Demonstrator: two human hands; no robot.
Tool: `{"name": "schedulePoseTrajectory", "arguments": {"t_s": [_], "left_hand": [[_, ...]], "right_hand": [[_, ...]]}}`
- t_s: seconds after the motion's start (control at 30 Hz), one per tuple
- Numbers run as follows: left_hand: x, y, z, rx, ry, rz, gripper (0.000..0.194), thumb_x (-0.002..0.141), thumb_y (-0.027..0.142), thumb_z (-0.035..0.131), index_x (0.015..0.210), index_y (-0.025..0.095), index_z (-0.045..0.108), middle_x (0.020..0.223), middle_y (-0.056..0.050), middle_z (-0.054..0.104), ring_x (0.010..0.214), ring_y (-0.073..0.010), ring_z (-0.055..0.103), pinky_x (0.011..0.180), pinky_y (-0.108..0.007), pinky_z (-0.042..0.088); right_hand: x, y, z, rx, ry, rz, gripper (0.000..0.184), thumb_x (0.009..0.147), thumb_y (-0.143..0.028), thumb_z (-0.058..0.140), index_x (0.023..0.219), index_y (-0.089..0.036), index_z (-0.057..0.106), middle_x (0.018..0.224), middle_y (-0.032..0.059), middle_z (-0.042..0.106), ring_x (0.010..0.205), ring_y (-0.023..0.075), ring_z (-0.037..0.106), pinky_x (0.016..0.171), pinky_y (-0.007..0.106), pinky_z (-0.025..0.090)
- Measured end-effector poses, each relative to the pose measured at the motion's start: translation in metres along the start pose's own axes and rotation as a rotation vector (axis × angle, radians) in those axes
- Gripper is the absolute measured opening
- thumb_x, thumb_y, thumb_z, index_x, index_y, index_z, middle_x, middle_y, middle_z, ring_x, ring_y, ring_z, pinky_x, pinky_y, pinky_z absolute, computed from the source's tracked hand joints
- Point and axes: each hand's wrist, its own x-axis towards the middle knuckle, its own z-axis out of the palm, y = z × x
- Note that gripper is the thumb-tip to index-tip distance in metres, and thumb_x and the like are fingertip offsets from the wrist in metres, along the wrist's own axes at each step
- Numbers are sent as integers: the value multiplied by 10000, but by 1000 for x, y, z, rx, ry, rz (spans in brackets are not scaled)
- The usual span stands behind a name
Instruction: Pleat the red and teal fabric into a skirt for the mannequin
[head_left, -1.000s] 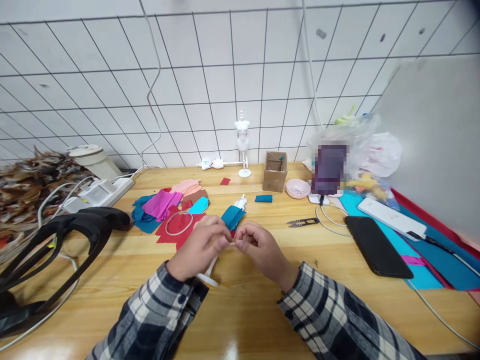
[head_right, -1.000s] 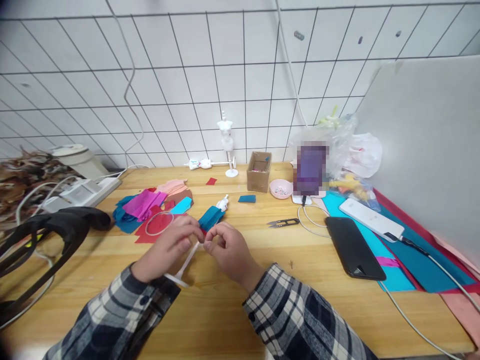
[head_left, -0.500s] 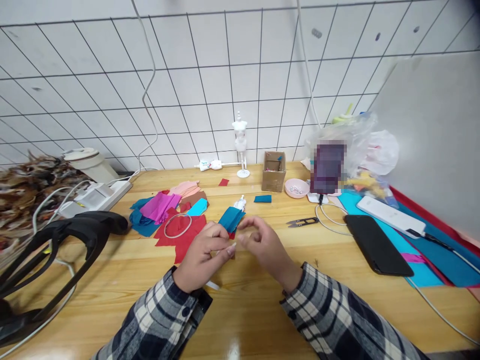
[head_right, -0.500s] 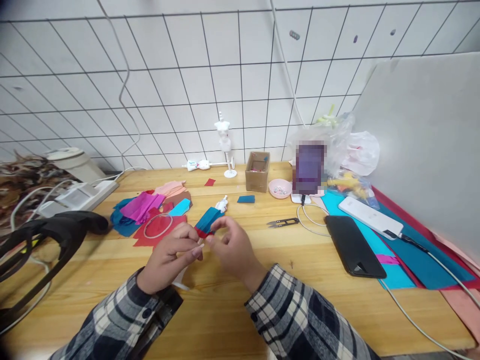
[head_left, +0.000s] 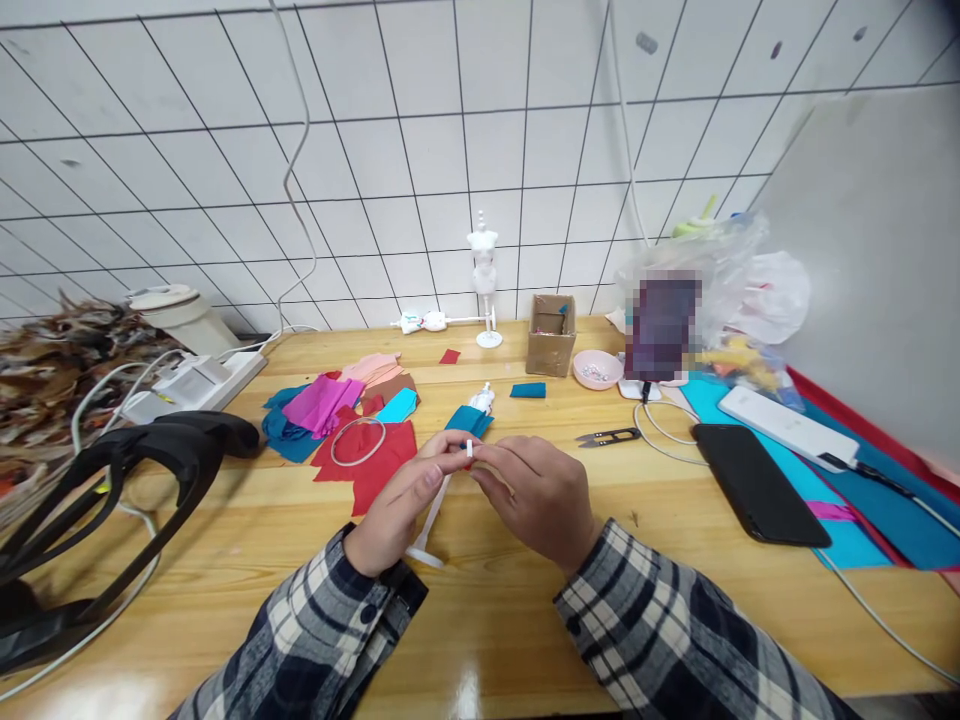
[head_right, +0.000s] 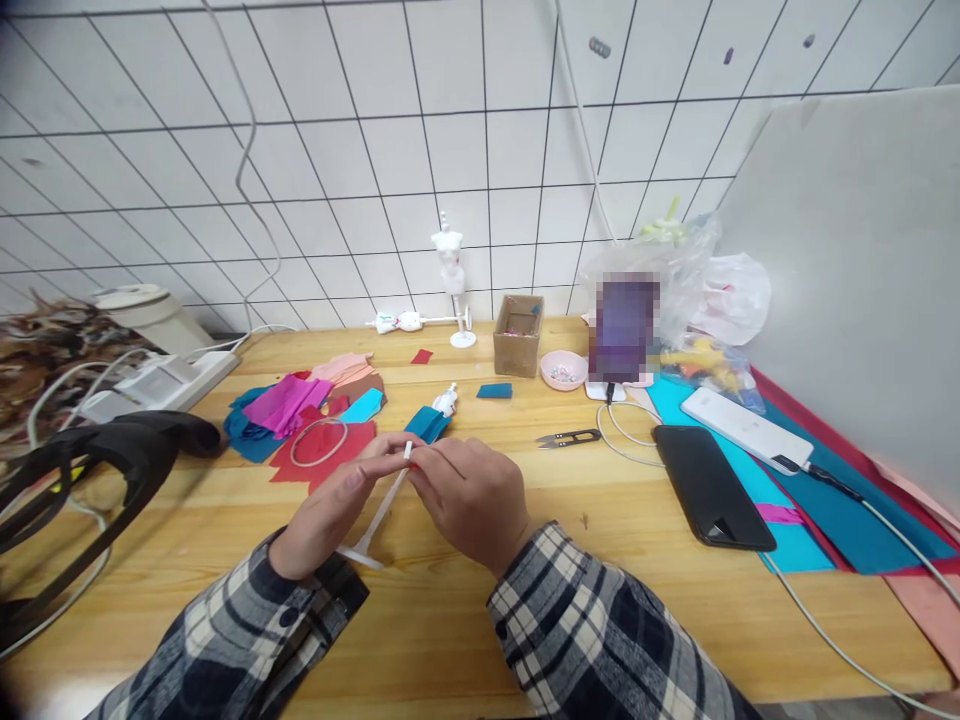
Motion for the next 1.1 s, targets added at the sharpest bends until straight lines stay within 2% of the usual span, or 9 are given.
{"name": "schedulePoseTrajectory", "arguments": {"t_s": [0.13,0.3,0.4,0.5,0.67,0.9,1.0,1.1], "left_hand": [[0,0,-1,111,-34,19,471,985,492,341,1237,243,652,1323,-109,510,1280,-279,443,1131,-495,284],[1,6,-3,502,-95,9,422,978,464,394,1250,234,621,1297,-105,505,1230,-269,444,1077,-458,330],[3,12,-3,640,-137,-2,385,979,422,409,1244,224,605,1278,-100,508,1201,-256,442,1055,-435,344],[4,17,-1,696,-163,-8,350,987,370,392,1227,229,605,1280,-89,502,1188,-246,436,1039,-417,352],[4,17,1,782,-152,-10,302,984,269,392,1153,220,638,1239,-73,526,1132,-227,449,994,-400,367],[9,12,-3,853,-91,17,251,973,259,445,928,192,683,1011,-53,615,950,-181,516,863,-350,414],[9,11,-5,865,-55,52,263,961,262,462,845,182,685,929,-52,636,888,-174,543,816,-341,428],[9,9,-6,856,-22,78,260,942,260,492,791,185,690,869,-45,649,838,-165,563,770,-325,438]], "right_hand": [[-1,0,0,5,-1,4,140,924,-247,582,1023,-223,678,922,36,733,837,172,645,768,287,454],[-2,2,3,45,-80,80,162,943,-263,540,946,-219,695,868,30,721,802,157,637,722,268,438],[-2,3,5,18,-93,76,178,941,-260,529,911,-216,698,831,26,710,768,151,628,682,262,421],[-1,2,6,53,-63,123,152,908,-234,548,879,-206,694,798,20,696,732,141,619,652,253,415],[1,-3,9,290,-44,391,90,827,-189,600,790,-193,682,731,-5,656,589,101,547,575,229,407],[4,-5,12,608,-135,646,149,824,-270,620,759,-173,713,669,-7,634,511,85,475,497,216,387],[4,-8,12,673,-139,675,170,828,-288,620,783,-168,731,679,5,649,518,93,480,481,220,382],[3,-11,11,679,-112,630,168,830,-281,624,815,-169,749,700,17,662,528,99,489,484,223,392]]}}
